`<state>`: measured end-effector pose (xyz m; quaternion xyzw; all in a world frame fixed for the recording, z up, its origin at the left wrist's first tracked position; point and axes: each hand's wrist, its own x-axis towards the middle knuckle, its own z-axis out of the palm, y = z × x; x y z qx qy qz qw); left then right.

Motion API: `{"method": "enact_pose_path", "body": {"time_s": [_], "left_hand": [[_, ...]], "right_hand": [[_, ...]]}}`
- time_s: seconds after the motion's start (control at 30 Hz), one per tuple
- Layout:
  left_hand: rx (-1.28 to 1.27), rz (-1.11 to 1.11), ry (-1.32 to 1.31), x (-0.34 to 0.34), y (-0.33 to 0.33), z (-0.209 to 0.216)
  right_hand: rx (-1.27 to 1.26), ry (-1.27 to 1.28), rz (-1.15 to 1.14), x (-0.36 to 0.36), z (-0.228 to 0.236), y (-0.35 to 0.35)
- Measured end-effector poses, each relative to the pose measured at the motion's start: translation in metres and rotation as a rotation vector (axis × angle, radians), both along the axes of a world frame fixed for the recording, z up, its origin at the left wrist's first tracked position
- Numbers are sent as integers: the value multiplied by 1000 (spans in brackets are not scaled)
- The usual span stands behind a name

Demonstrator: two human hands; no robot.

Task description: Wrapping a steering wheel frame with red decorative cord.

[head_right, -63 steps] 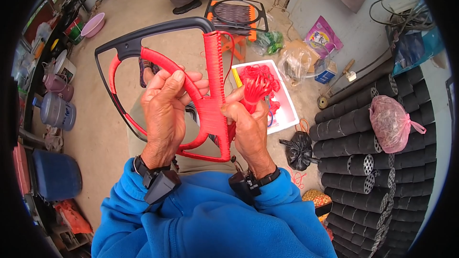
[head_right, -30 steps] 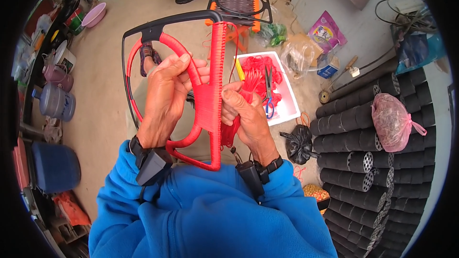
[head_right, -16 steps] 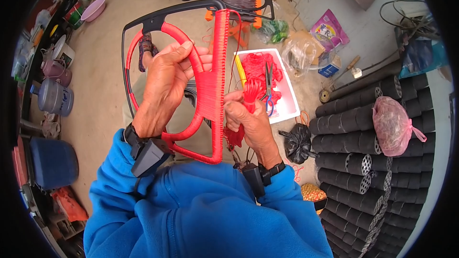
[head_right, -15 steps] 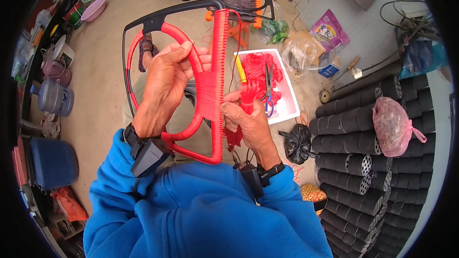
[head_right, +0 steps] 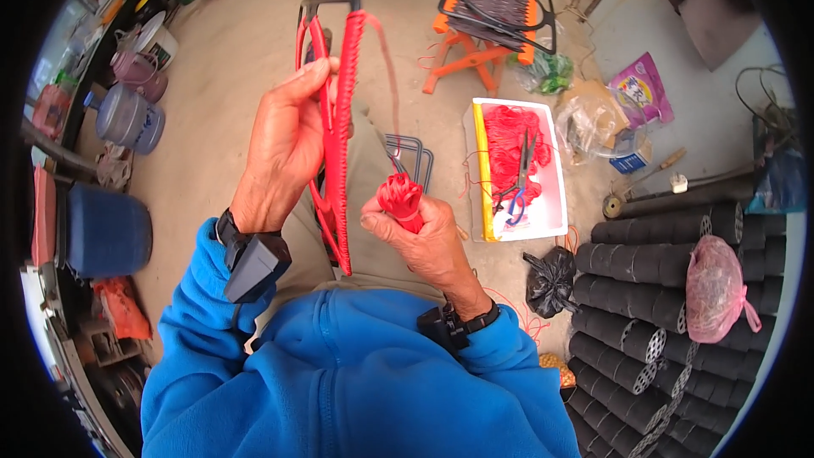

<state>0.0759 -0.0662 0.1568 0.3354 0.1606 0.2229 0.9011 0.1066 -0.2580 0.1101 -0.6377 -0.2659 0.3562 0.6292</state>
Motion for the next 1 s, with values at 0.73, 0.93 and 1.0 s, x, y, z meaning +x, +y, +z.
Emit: {"method": "enact_pose_path", "body": {"time_s": [0.73, 0.93, 1.0], "left_hand": [[-79, 82, 111, -81, 43, -133], [-114, 79, 133, -87, 36, -137], [-114, 73, 158, -88, 30, -136]], "right_hand": [[-251, -78, 121, -9, -35, 31], [-312, -110, 110, -15, -30, 33], [-245, -101, 79, -14, -35, 33]]}}
